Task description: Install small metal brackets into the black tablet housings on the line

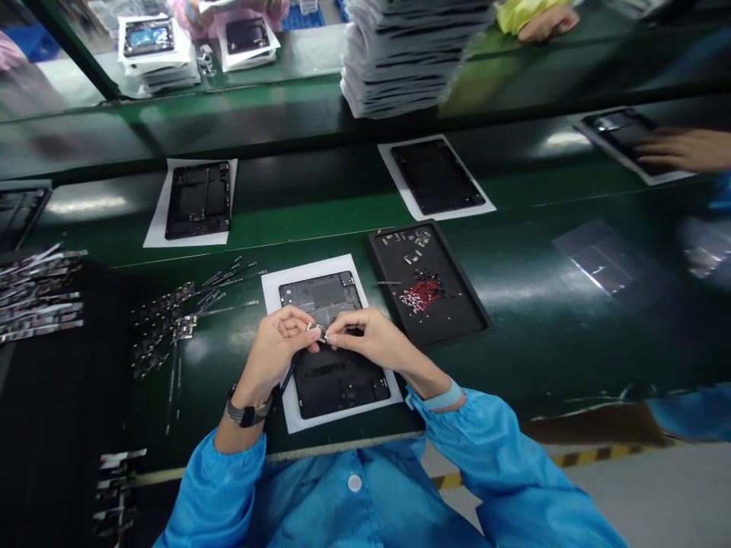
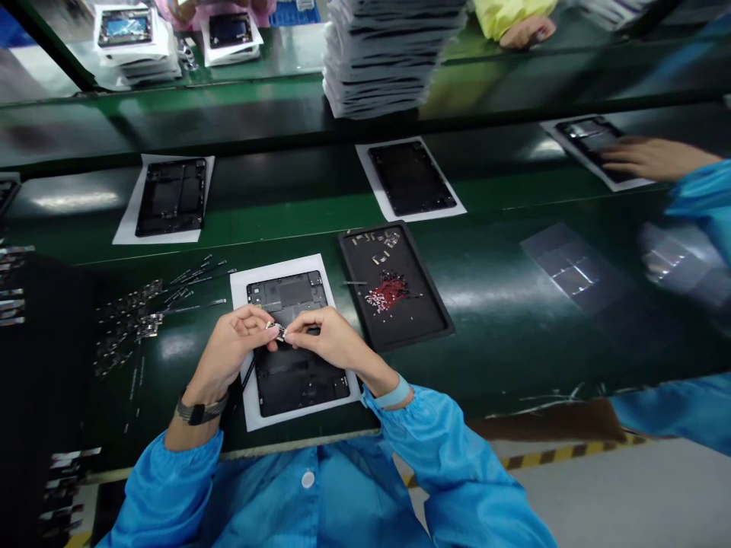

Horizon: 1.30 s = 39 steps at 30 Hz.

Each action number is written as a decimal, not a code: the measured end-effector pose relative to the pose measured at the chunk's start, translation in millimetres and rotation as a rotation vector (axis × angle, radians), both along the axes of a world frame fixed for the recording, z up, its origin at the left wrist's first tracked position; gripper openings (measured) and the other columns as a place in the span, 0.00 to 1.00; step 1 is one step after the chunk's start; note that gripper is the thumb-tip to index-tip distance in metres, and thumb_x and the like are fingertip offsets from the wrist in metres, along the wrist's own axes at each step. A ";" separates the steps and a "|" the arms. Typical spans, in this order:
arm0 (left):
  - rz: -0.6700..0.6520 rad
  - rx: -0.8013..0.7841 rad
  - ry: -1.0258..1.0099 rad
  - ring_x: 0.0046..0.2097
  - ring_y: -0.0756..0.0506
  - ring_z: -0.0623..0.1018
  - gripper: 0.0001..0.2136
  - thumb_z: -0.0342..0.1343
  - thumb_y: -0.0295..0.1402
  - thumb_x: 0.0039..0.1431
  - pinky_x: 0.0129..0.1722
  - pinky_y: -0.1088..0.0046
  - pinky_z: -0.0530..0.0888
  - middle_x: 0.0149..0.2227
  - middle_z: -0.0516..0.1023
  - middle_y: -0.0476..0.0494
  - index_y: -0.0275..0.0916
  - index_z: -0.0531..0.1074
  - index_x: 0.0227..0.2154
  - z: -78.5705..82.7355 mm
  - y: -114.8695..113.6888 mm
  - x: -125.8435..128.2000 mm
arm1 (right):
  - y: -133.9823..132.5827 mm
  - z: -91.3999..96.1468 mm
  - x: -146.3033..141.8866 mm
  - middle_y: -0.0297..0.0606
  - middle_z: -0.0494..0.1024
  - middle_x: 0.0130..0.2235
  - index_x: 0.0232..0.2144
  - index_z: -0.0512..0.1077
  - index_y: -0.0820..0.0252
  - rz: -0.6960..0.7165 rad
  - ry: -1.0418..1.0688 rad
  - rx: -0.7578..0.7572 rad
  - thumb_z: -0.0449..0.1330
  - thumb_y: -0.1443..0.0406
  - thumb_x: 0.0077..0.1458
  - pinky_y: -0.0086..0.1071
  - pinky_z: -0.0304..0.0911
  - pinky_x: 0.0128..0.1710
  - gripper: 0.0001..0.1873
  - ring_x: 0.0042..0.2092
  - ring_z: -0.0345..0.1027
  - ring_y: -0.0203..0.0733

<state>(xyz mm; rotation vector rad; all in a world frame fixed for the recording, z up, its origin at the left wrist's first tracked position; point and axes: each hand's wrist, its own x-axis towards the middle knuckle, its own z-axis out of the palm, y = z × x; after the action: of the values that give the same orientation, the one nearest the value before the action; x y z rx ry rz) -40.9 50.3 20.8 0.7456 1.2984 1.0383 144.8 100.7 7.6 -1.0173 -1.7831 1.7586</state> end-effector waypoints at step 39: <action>0.029 -0.054 -0.013 0.26 0.51 0.73 0.10 0.68 0.32 0.44 0.24 0.78 0.69 0.24 0.77 0.48 0.34 0.77 0.29 -19.0 -48.9 46.2 | -54.3 -12.8 44.6 0.36 0.74 0.28 0.25 0.75 0.58 0.021 -0.080 0.266 0.61 0.60 0.60 0.36 0.59 0.38 0.13 0.34 0.66 0.41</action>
<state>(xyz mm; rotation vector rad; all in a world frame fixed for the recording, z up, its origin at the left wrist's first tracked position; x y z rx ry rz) 5.3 1.4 1.8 0.6804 1.3247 1.0263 189.3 46.4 -5.2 -0.9720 -2.0185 1.4593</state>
